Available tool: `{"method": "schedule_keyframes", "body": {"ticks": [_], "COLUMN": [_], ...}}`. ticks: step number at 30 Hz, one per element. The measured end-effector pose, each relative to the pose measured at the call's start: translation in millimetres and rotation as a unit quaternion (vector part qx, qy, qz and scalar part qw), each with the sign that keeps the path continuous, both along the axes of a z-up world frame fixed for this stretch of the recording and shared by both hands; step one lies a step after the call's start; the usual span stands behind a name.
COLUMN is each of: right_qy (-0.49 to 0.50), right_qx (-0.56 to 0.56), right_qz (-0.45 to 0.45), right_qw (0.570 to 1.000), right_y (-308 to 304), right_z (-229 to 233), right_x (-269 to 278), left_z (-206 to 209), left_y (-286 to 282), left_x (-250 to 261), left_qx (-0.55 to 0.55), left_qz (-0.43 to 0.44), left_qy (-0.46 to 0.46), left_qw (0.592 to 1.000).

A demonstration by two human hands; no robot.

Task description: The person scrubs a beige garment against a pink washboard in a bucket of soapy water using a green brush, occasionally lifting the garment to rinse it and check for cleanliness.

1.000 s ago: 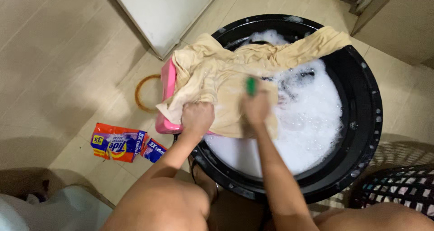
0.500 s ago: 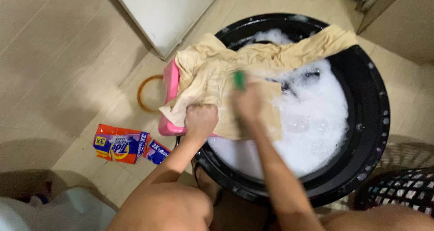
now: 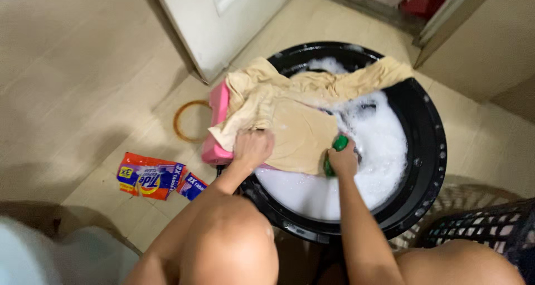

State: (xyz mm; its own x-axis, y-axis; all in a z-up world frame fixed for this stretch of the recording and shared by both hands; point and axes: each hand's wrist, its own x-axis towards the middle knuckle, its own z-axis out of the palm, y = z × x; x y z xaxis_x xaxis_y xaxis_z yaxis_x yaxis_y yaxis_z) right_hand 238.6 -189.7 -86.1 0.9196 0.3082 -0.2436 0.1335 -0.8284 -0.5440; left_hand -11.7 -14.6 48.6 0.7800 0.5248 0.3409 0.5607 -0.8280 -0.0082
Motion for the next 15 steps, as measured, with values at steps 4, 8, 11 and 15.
{"method": "schedule_keyframes", "body": {"ticks": [4,8,11,15], "right_qy": [0.092,0.084,0.109,0.108], "right_qx": [0.068,0.23,0.286,0.361], "right_qz": [0.043,0.1,0.17,0.255], "right_qw": [0.993,0.964,0.937,0.89], "right_y": [14,47,68,89], "right_z": [46,150,237,330], "right_x": [29,23,4,-28], "left_z": [56,63,43,38], "left_y": [-9,13,28,15], "left_x": [-23,-52,-42,4], "left_qx": [0.081,0.24,-0.123,-0.122], "left_qz": [-0.027,0.23,0.212,0.14], "left_qy": [-0.148,-0.101,0.019,-0.037], "left_qw": [0.985,0.938,0.969,0.982]}}
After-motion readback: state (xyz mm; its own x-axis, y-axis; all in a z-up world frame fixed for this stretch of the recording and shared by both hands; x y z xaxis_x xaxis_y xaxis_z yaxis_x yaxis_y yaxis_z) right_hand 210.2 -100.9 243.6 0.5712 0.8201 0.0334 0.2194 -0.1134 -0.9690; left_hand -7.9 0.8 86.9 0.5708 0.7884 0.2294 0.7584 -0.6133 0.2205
